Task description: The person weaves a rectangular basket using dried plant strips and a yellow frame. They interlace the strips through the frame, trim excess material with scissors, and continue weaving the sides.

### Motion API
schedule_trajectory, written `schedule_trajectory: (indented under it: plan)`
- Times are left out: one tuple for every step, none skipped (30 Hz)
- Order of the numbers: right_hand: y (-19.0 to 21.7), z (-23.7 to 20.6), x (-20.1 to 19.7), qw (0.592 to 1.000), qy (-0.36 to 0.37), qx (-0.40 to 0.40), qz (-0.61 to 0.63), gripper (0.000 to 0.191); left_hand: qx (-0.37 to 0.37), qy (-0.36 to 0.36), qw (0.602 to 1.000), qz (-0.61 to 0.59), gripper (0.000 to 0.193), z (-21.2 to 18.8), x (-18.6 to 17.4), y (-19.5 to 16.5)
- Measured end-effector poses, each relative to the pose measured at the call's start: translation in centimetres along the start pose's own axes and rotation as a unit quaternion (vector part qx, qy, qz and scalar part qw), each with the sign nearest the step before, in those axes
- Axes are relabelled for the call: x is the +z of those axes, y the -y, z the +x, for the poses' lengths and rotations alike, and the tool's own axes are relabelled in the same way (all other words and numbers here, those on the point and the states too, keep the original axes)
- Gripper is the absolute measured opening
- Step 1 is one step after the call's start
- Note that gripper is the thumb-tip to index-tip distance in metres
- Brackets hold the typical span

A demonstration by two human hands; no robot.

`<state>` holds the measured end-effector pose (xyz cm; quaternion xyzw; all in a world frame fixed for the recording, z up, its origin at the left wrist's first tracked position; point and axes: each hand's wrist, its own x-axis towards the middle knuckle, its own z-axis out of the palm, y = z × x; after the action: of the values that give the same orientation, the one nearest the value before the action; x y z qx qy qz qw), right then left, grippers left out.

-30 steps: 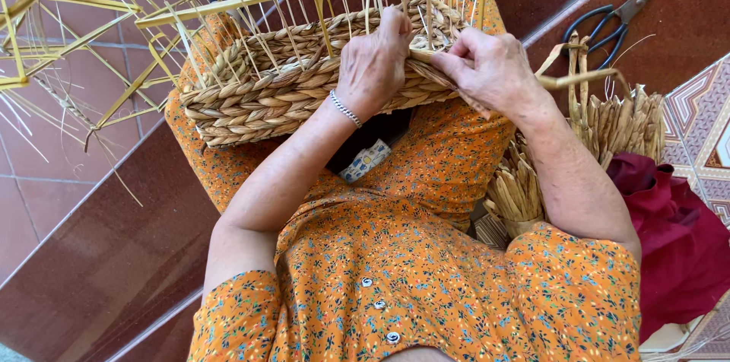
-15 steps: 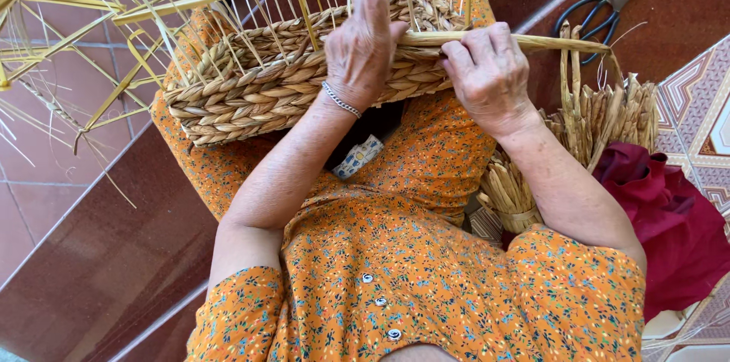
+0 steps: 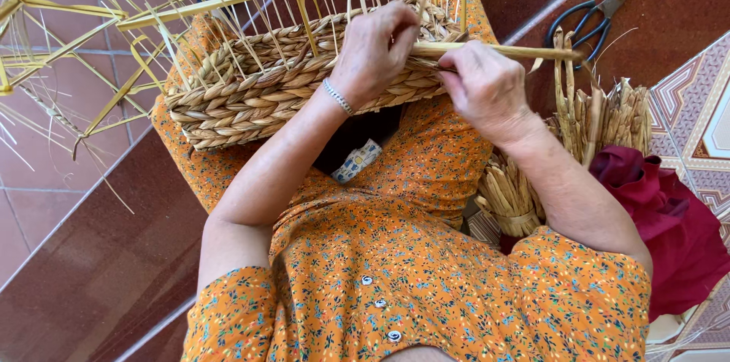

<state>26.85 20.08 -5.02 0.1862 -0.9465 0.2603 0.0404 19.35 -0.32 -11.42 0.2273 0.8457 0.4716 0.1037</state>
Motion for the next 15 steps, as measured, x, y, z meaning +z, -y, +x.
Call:
schedule_trajectory:
  plan:
    - [-0.3, 0.4, -0.7, 0.997, 0.031, 0.034, 0.061, 0.016, 0.014, -0.002, 0.999, -0.033, 0.004, -0.3, -0.4, -0.2]
    - [-0.4, 0.8, -1.3, 0.988, 0.062, 0.068, 0.123, 0.016, 0.048, -0.008, 0.998, -0.03, 0.011, -0.6, -0.9, -0.4]
    - [-0.3, 1.2, -1.6, 0.995, 0.045, 0.045, 0.076, 0.014, 0.082, -0.013, 0.996, -0.027, 0.02, -1.0, -1.4, -0.5]
    - [-0.2, 1.7, -1.9, 0.999, 0.028, 0.021, 0.029, 0.013, 0.117, -0.018, 0.993, -0.025, 0.029, -1.2, -1.7, -0.8]
    - [0.0, 2.1, -2.2, 1.0, 0.011, -0.004, -0.019, 0.011, 0.097, 0.023, 0.994, -0.034, 0.038, -1.2, -2.0, -1.0]
    - [0.3, 2.4, -2.4, 0.995, -0.006, -0.065, -0.075, 0.013, 0.078, 0.064, 0.994, -0.044, 0.047, -1.2, -2.4, -1.2]
    - [0.7, 2.7, -2.4, 0.983, -0.023, -0.125, -0.131, 0.015, 0.059, 0.106, 0.991, -0.054, 0.057, -1.2, -2.7, -1.4]
    - [1.0, 3.0, -2.4, 0.964, -0.04, -0.184, -0.186, 0.017, 0.063, 0.109, 0.991, -0.035, 0.054, -1.1, -2.8, -1.7]
    - [1.1, 3.4, -2.3, 0.969, -0.021, -0.154, -0.194, 0.011, 0.067, 0.111, 0.991, -0.015, 0.051, -1.0, -2.8, -2.0]
    - [1.0, 3.8, -2.2, 0.972, -0.002, -0.123, -0.202, 0.006, 0.072, 0.114, 0.991, 0.005, 0.048, -0.9, -2.6, -2.3]
    - [0.7, 4.3, -2.2, 0.974, 0.018, -0.091, -0.209, 0.003, 0.064, 0.11, 0.991, 0.03, 0.045, -0.8, -2.3, -2.7]
    - [0.1, 4.7, -2.5, 0.987, 0.067, -0.037, -0.14, 0.006, 0.055, 0.105, 0.991, 0.056, 0.043, -0.8, -1.7, -3.0]
    - [-0.9, 5.2, -3.0, 0.991, 0.115, 0.017, -0.07, 0.01, 0.048, 0.1, 0.99, 0.082, 0.042, -0.8, -1.2, -3.2]
    - [-1.9, 5.8, -3.3, 0.984, 0.161, 0.071, 0.001, 0.015, 0.047, 0.07, 0.993, 0.086, 0.036, -1.0, -0.6, -3.3]
    - [-3.0, 6.4, -3.3, 0.97, 0.205, 0.12, 0.049, 0.016, 0.047, 0.041, 0.994, 0.09, 0.03, -1.2, 0.0, -3.4]
